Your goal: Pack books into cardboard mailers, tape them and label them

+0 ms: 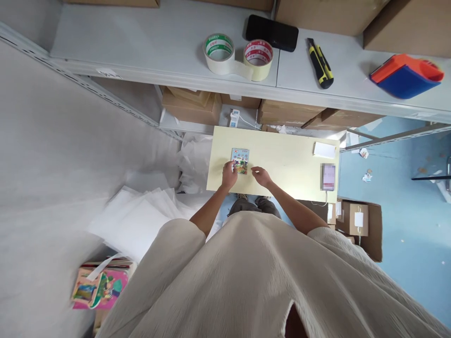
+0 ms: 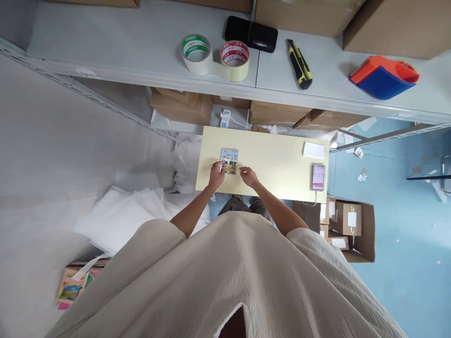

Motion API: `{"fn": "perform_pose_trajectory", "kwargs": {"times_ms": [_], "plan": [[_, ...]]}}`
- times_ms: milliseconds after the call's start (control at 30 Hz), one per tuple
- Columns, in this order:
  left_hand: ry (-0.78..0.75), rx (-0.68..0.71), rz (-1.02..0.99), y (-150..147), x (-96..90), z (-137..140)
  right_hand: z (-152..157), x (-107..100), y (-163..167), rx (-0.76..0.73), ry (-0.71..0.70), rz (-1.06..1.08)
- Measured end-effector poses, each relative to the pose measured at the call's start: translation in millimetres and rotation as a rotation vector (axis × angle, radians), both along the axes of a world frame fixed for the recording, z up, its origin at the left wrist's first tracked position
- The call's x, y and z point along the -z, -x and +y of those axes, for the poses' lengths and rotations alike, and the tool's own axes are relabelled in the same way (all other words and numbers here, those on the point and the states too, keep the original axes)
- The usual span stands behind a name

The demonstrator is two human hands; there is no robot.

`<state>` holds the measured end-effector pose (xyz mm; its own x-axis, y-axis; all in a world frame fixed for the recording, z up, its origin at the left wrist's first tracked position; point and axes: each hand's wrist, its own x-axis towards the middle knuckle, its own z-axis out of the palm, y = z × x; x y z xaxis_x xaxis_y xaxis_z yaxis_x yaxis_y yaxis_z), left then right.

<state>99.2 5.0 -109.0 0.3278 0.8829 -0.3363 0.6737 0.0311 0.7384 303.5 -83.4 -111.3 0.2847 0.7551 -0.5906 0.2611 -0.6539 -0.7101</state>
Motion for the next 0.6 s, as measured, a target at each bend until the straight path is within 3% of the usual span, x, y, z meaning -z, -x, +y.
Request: {"fn": "perform_pose_trajectory", "kwargs": {"times_ms": [300,433,600], "plan": [[0.016,0.361,0.144,25,4.0,-13,4,3,21,-0.779,-0.071,-0.412],[-0.012,0.494,0.268,31,6.3,3,27,2,24,-0.924,-0.013,-0.532],[-0.046,0.616,0.489,35,13.4,39,81,0,36,-1.063,0.109,-0.638]]}}
